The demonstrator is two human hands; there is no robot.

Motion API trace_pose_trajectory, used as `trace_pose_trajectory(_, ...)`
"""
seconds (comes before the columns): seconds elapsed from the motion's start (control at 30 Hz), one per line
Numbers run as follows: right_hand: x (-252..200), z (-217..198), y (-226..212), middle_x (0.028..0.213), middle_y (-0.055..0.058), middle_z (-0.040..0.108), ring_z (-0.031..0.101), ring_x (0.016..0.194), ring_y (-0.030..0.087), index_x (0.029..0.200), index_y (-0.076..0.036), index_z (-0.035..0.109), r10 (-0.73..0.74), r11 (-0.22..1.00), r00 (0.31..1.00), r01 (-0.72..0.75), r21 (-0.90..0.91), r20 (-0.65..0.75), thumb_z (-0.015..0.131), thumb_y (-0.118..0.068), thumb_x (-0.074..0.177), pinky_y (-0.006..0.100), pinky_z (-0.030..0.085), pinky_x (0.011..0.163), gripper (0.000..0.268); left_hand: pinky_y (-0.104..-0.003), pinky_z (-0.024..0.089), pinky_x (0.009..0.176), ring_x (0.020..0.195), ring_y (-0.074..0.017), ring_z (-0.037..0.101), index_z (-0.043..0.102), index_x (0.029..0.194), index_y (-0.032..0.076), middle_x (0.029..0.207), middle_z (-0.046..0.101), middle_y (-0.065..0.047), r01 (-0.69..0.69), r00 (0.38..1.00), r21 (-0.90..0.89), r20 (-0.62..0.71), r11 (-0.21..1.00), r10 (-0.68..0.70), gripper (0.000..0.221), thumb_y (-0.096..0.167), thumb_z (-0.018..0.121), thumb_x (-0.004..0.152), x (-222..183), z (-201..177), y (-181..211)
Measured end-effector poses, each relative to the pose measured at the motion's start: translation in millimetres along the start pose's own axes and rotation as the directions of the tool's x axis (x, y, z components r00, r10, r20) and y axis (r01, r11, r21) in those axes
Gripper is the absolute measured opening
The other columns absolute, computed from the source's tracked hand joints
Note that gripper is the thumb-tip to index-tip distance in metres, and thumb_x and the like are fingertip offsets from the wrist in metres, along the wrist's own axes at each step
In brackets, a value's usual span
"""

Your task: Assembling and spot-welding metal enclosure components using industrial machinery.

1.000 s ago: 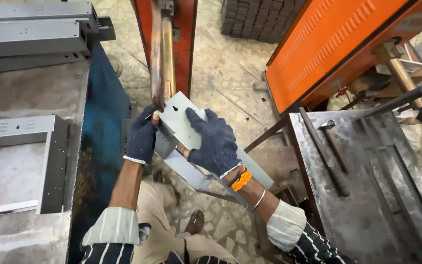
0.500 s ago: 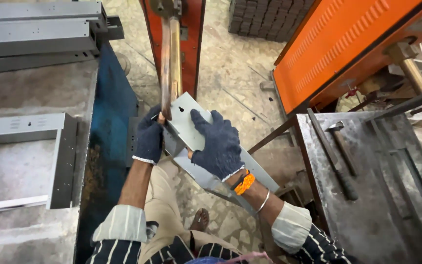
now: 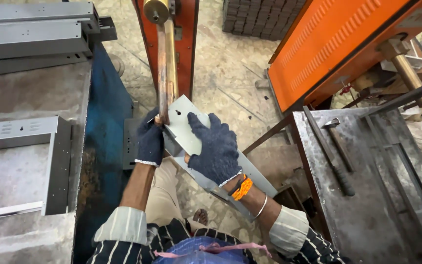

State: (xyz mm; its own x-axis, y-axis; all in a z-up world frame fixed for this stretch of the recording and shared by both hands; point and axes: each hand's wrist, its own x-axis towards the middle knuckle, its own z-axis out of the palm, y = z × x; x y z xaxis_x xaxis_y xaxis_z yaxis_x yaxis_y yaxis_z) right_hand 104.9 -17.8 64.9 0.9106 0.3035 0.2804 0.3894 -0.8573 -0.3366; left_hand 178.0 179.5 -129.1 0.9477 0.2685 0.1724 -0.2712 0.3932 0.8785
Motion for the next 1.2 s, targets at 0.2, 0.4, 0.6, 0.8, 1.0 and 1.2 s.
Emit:
trace_pose_trajectory(0.2,0.6,2.8,1.4,0.138,0.031,0.052,0.059,0.105,0.044,0.148,-0.023,0.053,0.012,1.0,0.999,-0.011,-0.029,0.03,0.089,-0.041,0.054,0.053,0.047,0.088,0.101,-0.029,0.05,0.09,0.097,-0.0121,0.063,0.071,0.122,0.0,0.107,0.072,-0.003,-0.057,0.994,0.091,-0.089,0.994,0.065,0.038,0.032,0.067,0.103,-3.0,7.8,2.4)
trace_pose_trajectory(0.4,1.2,-2.7,-2.7,0.14,0.032,0.051,0.059,0.105,0.044,0.149,-0.025,0.051,0.018,0.999,0.999,-0.016,-0.046,0.045,0.089,-0.041,0.055,0.053,0.047,0.089,0.103,-0.028,0.049,0.085,0.094,-0.011,0.061,0.07,0.117,0.002,0.102,0.069,-0.001,-0.071,0.997,0.196,0.027,0.978,0.068,0.023,0.021,0.065,0.105,-7.1,11.7,49.9)
trace_pose_trajectory(0.6,-1.2,-11.2,-8.5,0.138,0.031,0.052,0.059,0.106,0.043,0.149,-0.023,0.051,0.014,1.0,1.0,-0.014,-0.022,0.004,0.092,-0.042,0.052,0.054,0.046,0.088,0.107,-0.034,0.048,0.108,0.124,-0.0196,0.062,0.052,0.136,0.004,0.128,0.065,-0.009,-0.164,0.949,0.355,0.312,0.92,0.049,0.064,-0.003,0.075,0.078,-19.9,16.2,84.2)
trace_pose_trajectory(0.8,-3.8,-8.6,-9.8,0.134,0.027,0.055,0.059,0.102,0.041,0.147,-0.025,0.053,0.047,0.999,0.999,-0.047,-0.001,-0.002,0.092,-0.041,0.051,0.054,0.047,0.085,0.105,-0.038,0.051,0.107,0.123,-0.024,0.063,0.04,0.138,0.006,0.13,0.061,-0.015,-0.222,0.969,0.504,0.208,0.835,0.133,0.087,0.004,0.092,0.068,-28.3,45.3,82.7)
trace_pose_trajectory(1.0,-4.3,1.5,-2.7,0.134,0.029,0.054,0.059,0.101,0.042,0.147,-0.022,0.052,0.005,1.0,0.999,-0.005,-0.01,-0.05,0.092,-0.041,0.052,0.054,0.047,0.084,0.105,-0.036,0.055,0.102,0.113,-0.0219,0.069,0.049,0.126,0.005,0.118,0.066,-0.012,-0.236,0.97,0.573,0.087,0.785,0.229,0.073,0.011,0.094,0.069,-20.8,41.3,66.2)
trace_pose_trajectory(1.2,-5.8,1.8,-2.4,0.133,0.028,0.055,0.06,0.102,0.041,0.146,-0.021,0.054,-0.003,1.0,0.997,0.004,0.005,-0.076,0.091,-0.042,0.053,0.053,0.047,0.085,0.103,-0.034,0.058,0.092,0.101,-0.0192,0.072,0.056,0.114,0.003,0.106,0.071,-0.011,-0.202,0.97,0.689,0.04,0.696,0.241,0.069,0.019,0.1,0.062,-21.8,47.3,80.0)
